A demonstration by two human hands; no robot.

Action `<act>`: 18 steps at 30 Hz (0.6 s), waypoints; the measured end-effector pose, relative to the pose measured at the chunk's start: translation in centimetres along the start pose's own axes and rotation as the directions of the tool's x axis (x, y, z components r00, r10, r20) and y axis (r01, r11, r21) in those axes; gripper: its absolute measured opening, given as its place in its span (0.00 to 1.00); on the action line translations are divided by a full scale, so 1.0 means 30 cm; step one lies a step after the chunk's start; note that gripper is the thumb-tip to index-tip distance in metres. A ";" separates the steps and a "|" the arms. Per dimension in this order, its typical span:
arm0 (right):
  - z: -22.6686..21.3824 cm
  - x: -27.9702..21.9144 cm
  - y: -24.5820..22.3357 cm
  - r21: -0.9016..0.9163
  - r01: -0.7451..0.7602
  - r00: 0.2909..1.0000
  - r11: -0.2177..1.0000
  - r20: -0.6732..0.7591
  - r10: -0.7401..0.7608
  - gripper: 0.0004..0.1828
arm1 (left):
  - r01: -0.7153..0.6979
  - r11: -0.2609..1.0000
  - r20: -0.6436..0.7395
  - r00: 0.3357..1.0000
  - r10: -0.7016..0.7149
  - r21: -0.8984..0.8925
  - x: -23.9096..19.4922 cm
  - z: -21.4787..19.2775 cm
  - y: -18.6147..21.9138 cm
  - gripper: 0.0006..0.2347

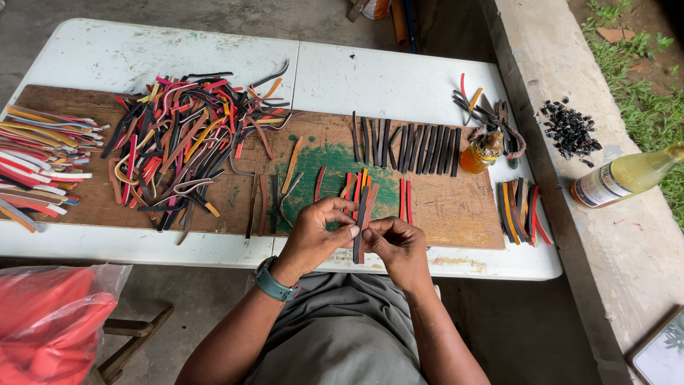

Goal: The person sorts and aligns colorful rubber cable strips on a wooden board. They pick up individual strips, compare them, and place them into organized rows by color and length. The person handles the strips one at a time, occasionally adjusting their position on the board.

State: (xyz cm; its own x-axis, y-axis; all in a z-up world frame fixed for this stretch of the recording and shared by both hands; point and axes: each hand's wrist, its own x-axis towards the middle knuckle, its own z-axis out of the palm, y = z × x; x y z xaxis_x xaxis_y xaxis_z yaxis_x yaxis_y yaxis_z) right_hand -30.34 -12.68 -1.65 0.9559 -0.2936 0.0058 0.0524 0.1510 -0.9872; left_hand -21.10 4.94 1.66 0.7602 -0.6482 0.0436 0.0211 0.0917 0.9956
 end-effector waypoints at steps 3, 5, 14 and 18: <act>0.008 -0.004 -0.007 -0.020 -0.001 1.000 1.000 -0.008 0.001 0.04 | -0.005 0.998 -0.019 1.000 0.006 0.060 -0.005 0.007 0.022 0.16; 0.018 0.004 0.000 -0.036 -0.006 1.000 0.999 -0.016 0.005 0.03 | -0.021 0.994 -0.025 0.999 0.024 0.112 -0.001 0.008 0.035 0.17; 0.019 0.035 -0.038 -0.173 0.054 0.999 0.983 0.006 -0.054 0.01 | -0.228 0.869 -0.021 0.964 0.264 0.439 0.051 -0.002 0.104 0.08; 0.009 0.073 -0.087 -0.038 0.006 1.000 0.999 0.027 -0.005 0.05 | -0.125 0.919 0.011 0.991 0.130 0.374 0.077 -0.030 0.102 0.08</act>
State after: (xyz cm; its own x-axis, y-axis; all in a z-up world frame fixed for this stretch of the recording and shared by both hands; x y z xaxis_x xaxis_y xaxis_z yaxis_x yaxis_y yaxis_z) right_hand -28.31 -13.45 0.98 0.9632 -0.2685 0.0147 0.0467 0.1134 -0.9925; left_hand -18.70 4.40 4.74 0.7493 -0.6391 0.1734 -0.3179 -0.1174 0.9408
